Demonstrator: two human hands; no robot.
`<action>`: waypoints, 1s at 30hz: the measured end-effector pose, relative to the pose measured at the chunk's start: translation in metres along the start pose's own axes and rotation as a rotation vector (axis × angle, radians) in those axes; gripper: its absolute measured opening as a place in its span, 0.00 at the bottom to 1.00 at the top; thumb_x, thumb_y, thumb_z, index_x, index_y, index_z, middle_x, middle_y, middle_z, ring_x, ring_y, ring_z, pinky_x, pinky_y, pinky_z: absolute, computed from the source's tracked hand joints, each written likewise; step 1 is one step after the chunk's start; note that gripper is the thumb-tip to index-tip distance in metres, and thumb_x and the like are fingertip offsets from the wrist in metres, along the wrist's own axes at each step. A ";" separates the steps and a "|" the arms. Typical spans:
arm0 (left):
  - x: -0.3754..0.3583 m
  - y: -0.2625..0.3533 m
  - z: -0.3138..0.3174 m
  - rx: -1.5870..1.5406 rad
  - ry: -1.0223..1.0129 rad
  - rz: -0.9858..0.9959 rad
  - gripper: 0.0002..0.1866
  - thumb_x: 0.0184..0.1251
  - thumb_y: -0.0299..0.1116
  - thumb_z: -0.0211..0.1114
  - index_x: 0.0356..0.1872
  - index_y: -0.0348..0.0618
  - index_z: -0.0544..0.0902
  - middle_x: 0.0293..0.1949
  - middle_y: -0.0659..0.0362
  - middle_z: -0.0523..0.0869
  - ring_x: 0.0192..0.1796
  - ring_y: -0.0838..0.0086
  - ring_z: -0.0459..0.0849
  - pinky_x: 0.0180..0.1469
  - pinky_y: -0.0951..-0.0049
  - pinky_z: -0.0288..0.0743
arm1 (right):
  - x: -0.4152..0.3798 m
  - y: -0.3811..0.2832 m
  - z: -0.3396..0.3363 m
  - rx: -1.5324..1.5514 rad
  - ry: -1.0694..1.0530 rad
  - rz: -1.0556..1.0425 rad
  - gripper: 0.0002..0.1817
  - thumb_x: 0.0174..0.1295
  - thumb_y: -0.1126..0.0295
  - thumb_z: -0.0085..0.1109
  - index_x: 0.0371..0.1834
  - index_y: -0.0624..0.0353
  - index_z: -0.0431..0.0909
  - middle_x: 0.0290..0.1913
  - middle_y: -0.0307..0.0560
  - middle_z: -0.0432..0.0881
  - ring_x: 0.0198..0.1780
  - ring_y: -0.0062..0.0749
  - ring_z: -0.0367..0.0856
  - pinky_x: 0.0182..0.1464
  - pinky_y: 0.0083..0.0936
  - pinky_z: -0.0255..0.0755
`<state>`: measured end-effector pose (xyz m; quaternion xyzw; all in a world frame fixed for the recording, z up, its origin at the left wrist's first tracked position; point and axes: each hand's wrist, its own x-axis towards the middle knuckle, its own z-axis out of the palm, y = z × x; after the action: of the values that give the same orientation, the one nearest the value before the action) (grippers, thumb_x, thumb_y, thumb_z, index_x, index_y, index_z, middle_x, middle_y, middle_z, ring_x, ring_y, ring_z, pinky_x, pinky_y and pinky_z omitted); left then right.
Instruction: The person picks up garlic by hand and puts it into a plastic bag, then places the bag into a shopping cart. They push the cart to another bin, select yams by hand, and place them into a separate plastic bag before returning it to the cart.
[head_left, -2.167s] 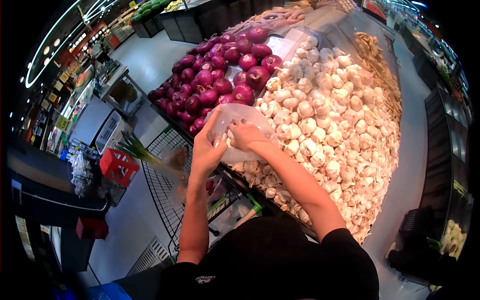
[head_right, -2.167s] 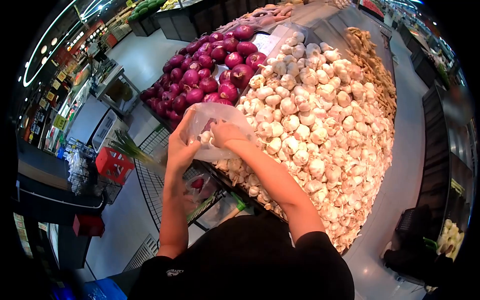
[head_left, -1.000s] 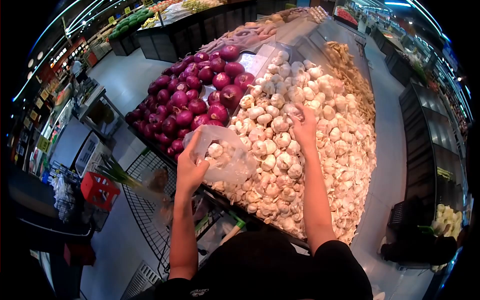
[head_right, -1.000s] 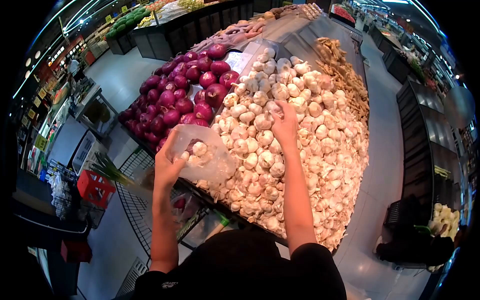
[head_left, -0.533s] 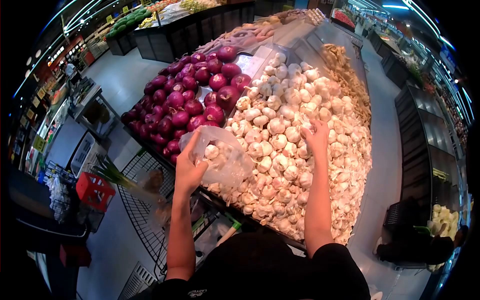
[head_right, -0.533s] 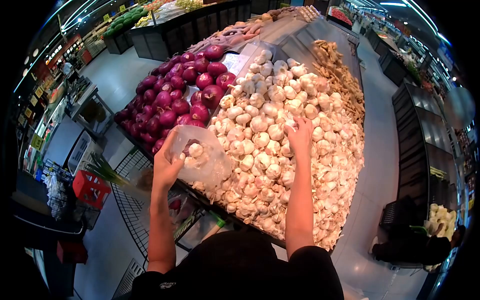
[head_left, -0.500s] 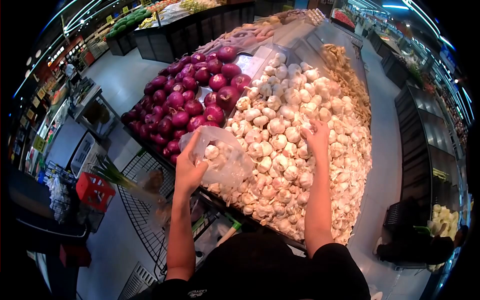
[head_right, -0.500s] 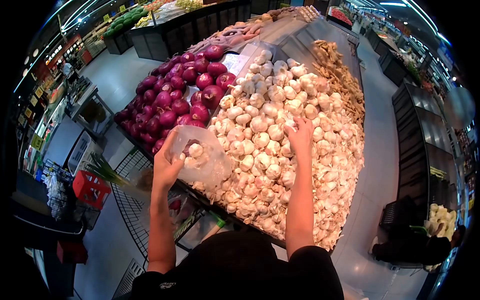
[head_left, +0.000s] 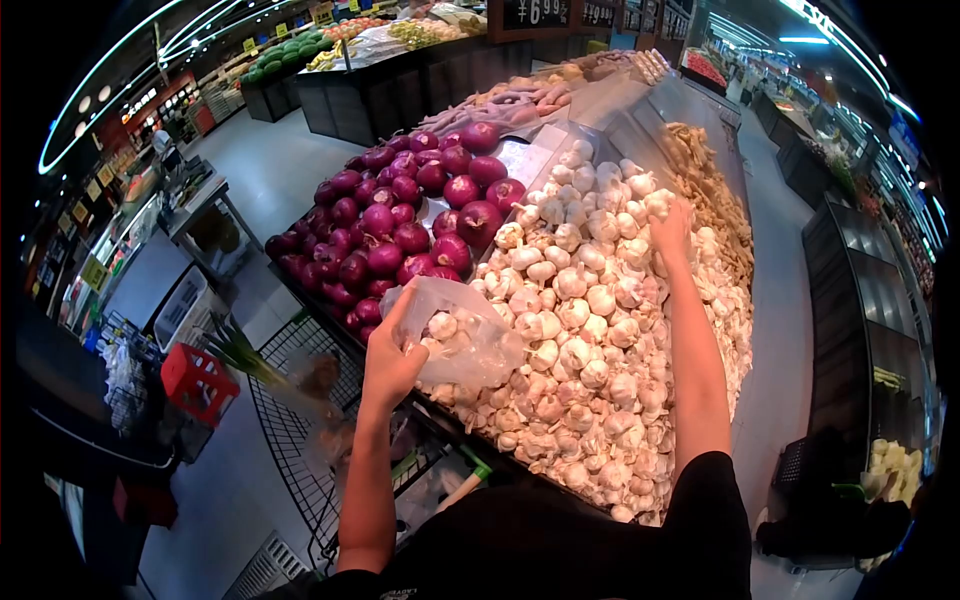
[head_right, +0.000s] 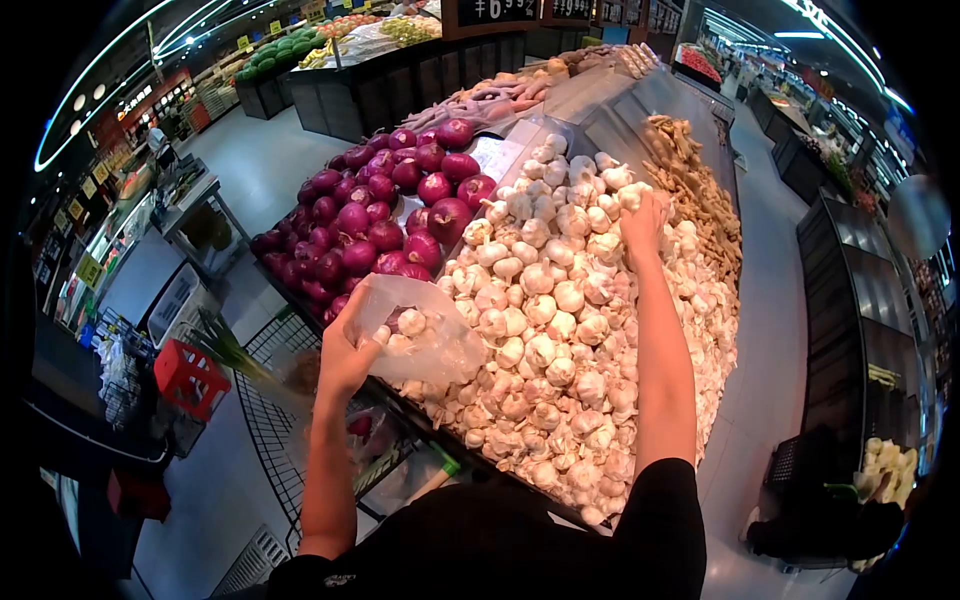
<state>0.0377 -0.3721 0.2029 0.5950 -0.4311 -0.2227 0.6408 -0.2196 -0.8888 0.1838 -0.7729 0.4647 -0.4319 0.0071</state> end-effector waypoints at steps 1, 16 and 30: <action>-0.001 0.000 -0.001 0.003 0.006 0.001 0.41 0.64 0.13 0.59 0.82 0.26 0.61 0.82 0.48 0.67 0.80 0.67 0.68 0.79 0.70 0.60 | 0.004 0.003 0.004 -0.054 -0.049 -0.001 0.33 0.58 0.68 0.75 0.68 0.63 0.76 0.72 0.62 0.74 0.77 0.57 0.67 0.77 0.44 0.64; -0.006 0.011 0.003 0.012 0.014 -0.036 0.45 0.55 0.14 0.53 0.81 0.25 0.62 0.81 0.50 0.69 0.80 0.68 0.69 0.81 0.69 0.57 | -0.029 -0.032 -0.042 0.397 0.158 -0.176 0.24 0.62 0.87 0.62 0.61 0.58 0.73 0.63 0.58 0.78 0.66 0.55 0.78 0.65 0.41 0.76; -0.008 0.018 0.009 -0.054 -0.007 0.016 0.41 0.70 0.22 0.69 0.82 0.28 0.62 0.83 0.50 0.66 0.81 0.66 0.68 0.81 0.66 0.60 | -0.193 -0.240 -0.126 1.080 -1.133 -0.454 0.31 0.62 0.87 0.53 0.70 0.57 0.74 0.69 0.57 0.80 0.65 0.46 0.84 0.65 0.38 0.80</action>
<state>0.0220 -0.3677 0.2168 0.5734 -0.4320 -0.2312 0.6566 -0.1711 -0.5630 0.2343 -0.8394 -0.0497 -0.1307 0.5252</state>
